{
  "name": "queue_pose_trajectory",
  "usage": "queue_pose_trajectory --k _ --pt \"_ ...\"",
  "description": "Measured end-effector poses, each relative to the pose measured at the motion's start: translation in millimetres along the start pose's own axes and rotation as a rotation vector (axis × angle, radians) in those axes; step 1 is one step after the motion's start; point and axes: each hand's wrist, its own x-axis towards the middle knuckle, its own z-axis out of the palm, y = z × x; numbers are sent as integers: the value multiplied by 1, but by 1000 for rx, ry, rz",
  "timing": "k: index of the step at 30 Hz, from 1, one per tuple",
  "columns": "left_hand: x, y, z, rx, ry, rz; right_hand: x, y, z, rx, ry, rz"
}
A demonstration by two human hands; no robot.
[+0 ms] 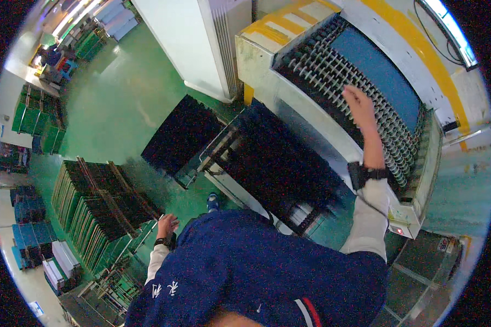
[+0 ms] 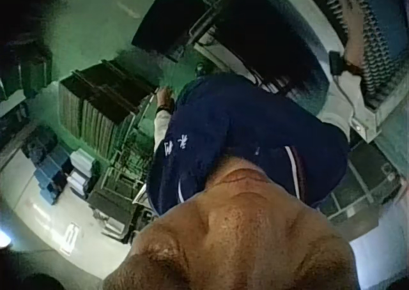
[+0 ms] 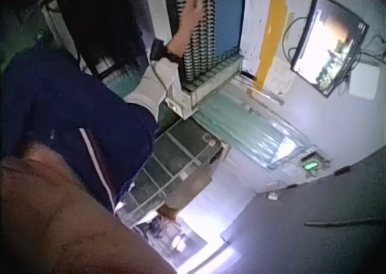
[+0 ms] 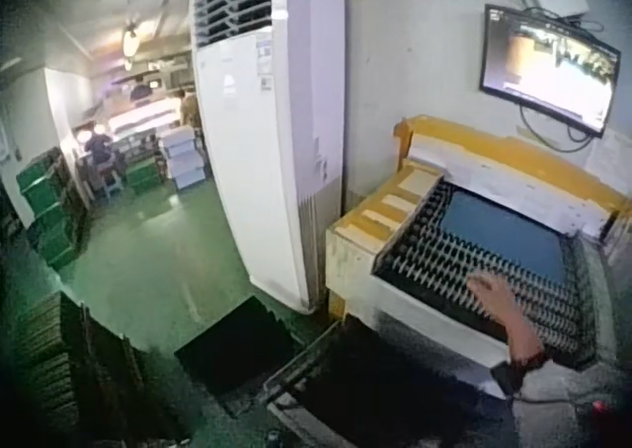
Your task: The recorder is removing processed metal sheets from a machine and placing them into a sorting rack.
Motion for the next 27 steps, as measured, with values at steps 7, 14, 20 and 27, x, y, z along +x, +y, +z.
queue_pose_trajectory --k 7,14,20,27 --pt "27 27 7 36 -135 -14 -99 -30 70 39 -298 156" --pt "31 38 -7 28 -119 26 -131 -7 113 -438 -355 319" --pt "37 20 -43 7 -134 15 -125 17 121 -494 -206 270" --pt "39 0 -79 19 -199 -9 -134 0 121 -534 -287 303"
